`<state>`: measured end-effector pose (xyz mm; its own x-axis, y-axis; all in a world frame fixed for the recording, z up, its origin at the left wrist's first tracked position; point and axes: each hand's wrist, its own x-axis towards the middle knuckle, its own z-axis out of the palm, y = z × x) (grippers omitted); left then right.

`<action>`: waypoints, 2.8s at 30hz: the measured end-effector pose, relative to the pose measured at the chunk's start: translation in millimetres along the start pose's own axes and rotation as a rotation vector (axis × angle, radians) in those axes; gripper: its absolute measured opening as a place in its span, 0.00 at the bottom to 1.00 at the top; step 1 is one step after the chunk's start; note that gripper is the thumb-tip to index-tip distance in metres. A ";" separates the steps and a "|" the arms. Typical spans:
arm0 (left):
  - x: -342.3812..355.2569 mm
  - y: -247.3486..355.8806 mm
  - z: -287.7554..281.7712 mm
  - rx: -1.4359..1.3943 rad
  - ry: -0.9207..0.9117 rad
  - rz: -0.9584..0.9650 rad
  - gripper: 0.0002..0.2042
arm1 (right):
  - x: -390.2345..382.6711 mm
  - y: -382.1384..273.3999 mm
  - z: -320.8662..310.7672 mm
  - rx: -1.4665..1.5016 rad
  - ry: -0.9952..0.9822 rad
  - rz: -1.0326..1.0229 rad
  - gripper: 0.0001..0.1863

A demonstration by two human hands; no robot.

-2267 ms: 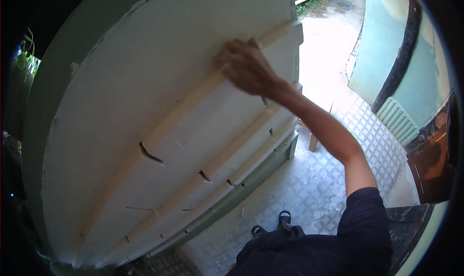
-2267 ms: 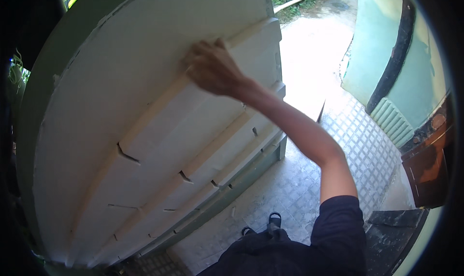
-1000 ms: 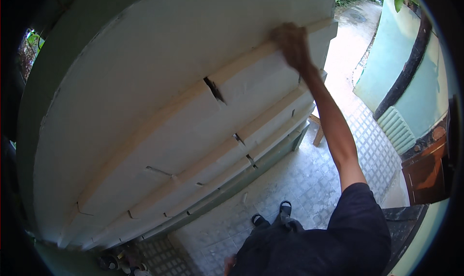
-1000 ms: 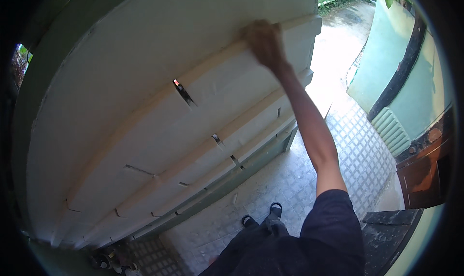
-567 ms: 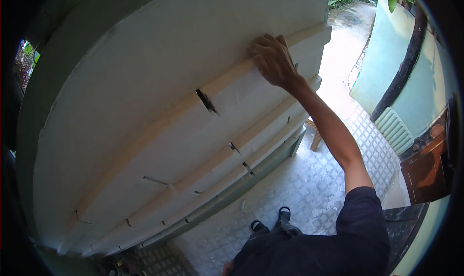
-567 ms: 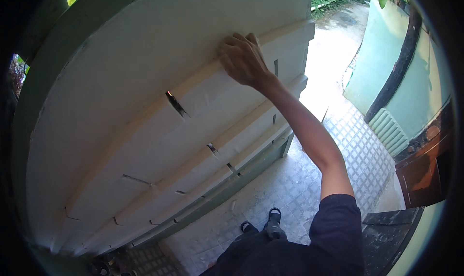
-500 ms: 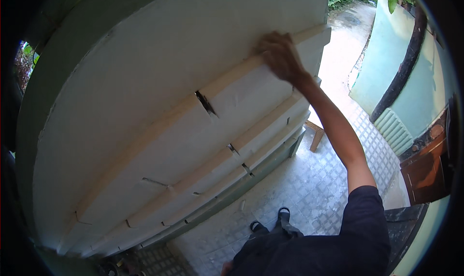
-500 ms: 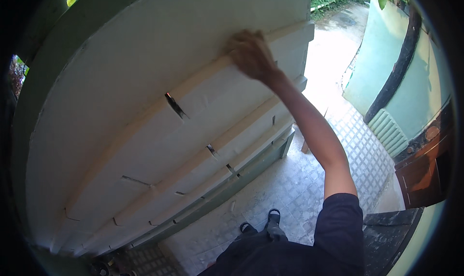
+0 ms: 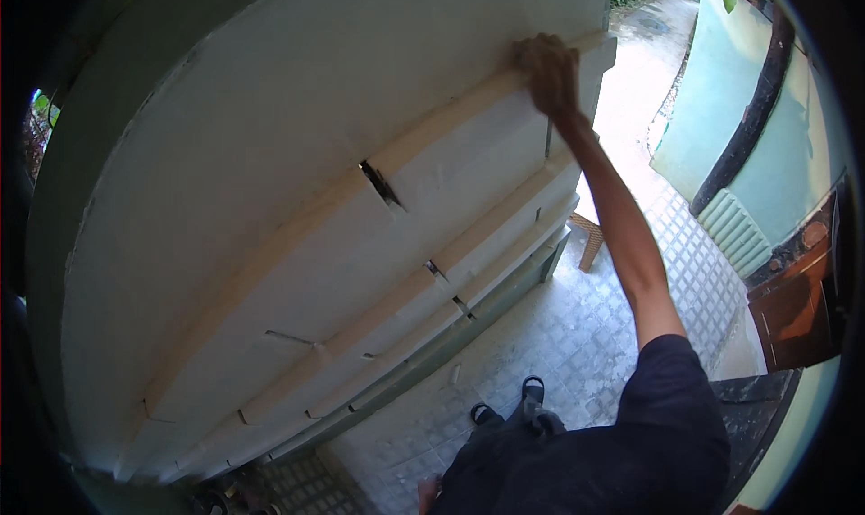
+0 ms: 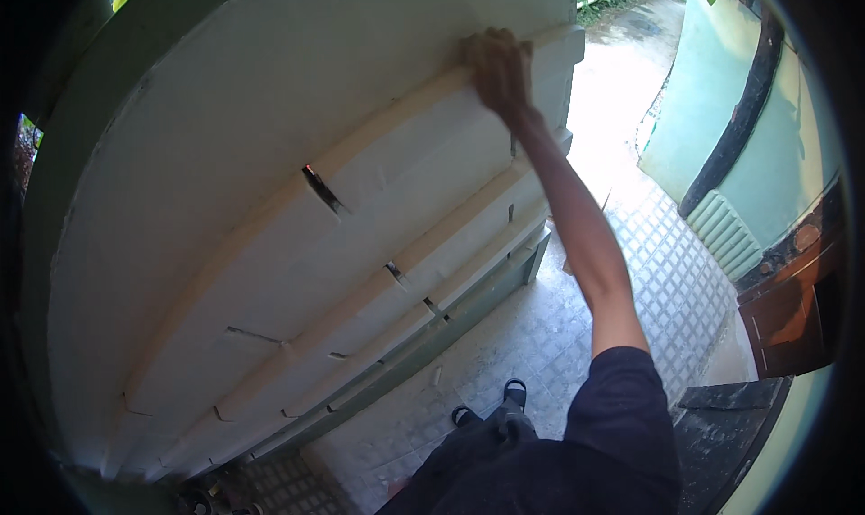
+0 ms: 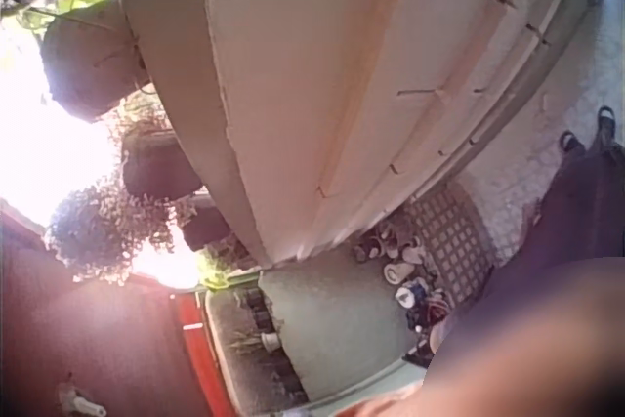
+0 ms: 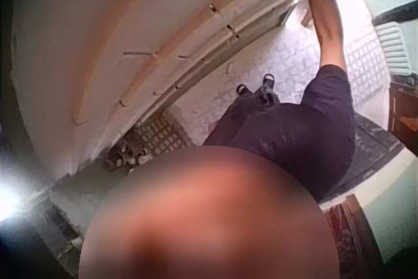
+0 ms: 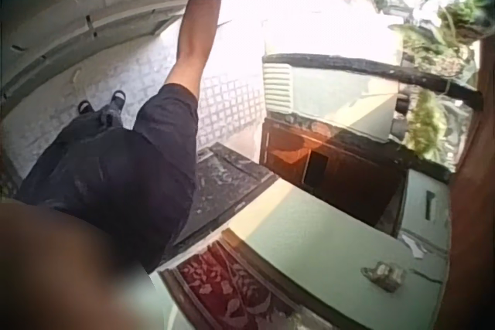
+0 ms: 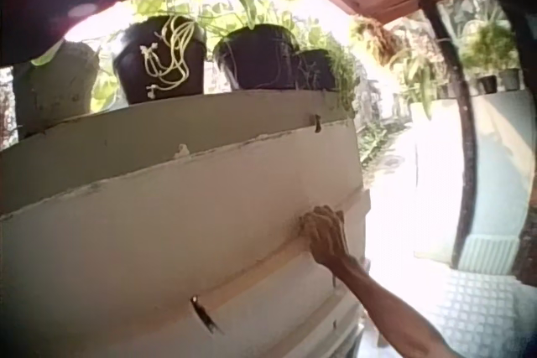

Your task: Repairing or preparing a wall using a putty knife and sandpaper.

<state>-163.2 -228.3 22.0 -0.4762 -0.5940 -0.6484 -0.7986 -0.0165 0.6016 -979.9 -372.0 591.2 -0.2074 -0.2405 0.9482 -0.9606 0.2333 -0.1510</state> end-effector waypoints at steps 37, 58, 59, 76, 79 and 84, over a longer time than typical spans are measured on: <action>-10.4 -22.1 -22.0 0.770 -0.250 0.267 0.13 | 17.3 -82.5 -64.4 0.175 -0.585 -0.216 0.22; -21.3 22.9 -4.2 -0.148 -0.089 0.122 0.15 | 25.9 -81.5 -61.0 0.164 -0.608 -0.196 0.22; -22.3 26.5 0.2 -0.345 -0.095 -0.141 0.15 | 23.2 -82.9 -58.1 0.214 -0.522 -0.217 0.20; -34.5 -23.6 55.9 -0.419 -0.004 -0.387 0.16 | 33.5 -72.5 -45.4 0.010 -0.641 -0.172 0.24; -49.1 -44.9 47.2 -0.433 0.005 -0.340 0.16 | 40.1 -92.9 -55.4 0.078 -0.720 -0.096 0.26; -38.2 -51.4 7.7 -0.446 -0.002 -0.283 0.17 | 40.7 -79.2 -53.5 0.051 -0.747 -0.126 0.26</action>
<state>-106.8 -198.7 12.2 -0.2659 -0.5153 -0.8147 -0.6619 -0.5169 0.5429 -902.4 -349.8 656.7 -0.1485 -0.8409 0.5204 -0.9889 0.1228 -0.0838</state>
